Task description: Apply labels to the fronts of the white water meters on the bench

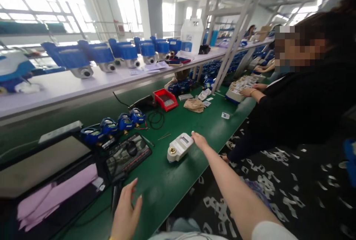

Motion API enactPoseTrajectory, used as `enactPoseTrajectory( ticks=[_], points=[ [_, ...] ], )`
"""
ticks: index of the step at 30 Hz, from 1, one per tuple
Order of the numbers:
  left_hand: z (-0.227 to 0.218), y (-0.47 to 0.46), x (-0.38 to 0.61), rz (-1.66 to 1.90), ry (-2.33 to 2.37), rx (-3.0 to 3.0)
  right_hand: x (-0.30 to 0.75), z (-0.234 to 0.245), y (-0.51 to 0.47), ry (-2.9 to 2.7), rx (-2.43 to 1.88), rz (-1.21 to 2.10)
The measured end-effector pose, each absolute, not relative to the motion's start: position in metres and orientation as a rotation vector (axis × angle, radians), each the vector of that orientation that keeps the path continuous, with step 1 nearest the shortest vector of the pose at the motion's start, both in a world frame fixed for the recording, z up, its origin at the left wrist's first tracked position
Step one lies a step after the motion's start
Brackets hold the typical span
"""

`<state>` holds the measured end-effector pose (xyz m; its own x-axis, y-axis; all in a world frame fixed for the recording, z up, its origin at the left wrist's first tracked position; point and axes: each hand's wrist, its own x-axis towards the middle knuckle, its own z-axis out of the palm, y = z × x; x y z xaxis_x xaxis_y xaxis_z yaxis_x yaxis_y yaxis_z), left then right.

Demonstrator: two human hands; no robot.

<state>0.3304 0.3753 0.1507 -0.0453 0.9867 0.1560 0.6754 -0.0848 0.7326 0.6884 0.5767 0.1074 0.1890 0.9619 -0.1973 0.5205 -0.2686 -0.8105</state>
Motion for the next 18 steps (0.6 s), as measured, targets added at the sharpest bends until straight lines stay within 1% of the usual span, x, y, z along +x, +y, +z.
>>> enactPoseTrajectory(
  ticks=[6, 12, 15, 18],
  points=[
    [0.126, 0.409, 0.38, 0.8, 1.67, 1.442, 0.686, 0.084, 0.56, -1.347, -1.775, 1.162],
    [0.104, 0.434, 0.455, 0.858, 1.611, 0.629, 0.672, 0.067, 0.591, -1.532, -1.541, 1.367],
    [0.099, 0.447, 0.497, 0.891, 1.576, 0.398, 0.673, 0.069, 0.594, -1.676, -1.48, 1.461],
    [0.095, 0.458, 0.528, 0.971, 1.577, 0.201, 0.682, 0.083, 0.587, -1.827, -1.464, 1.477]
  ],
)
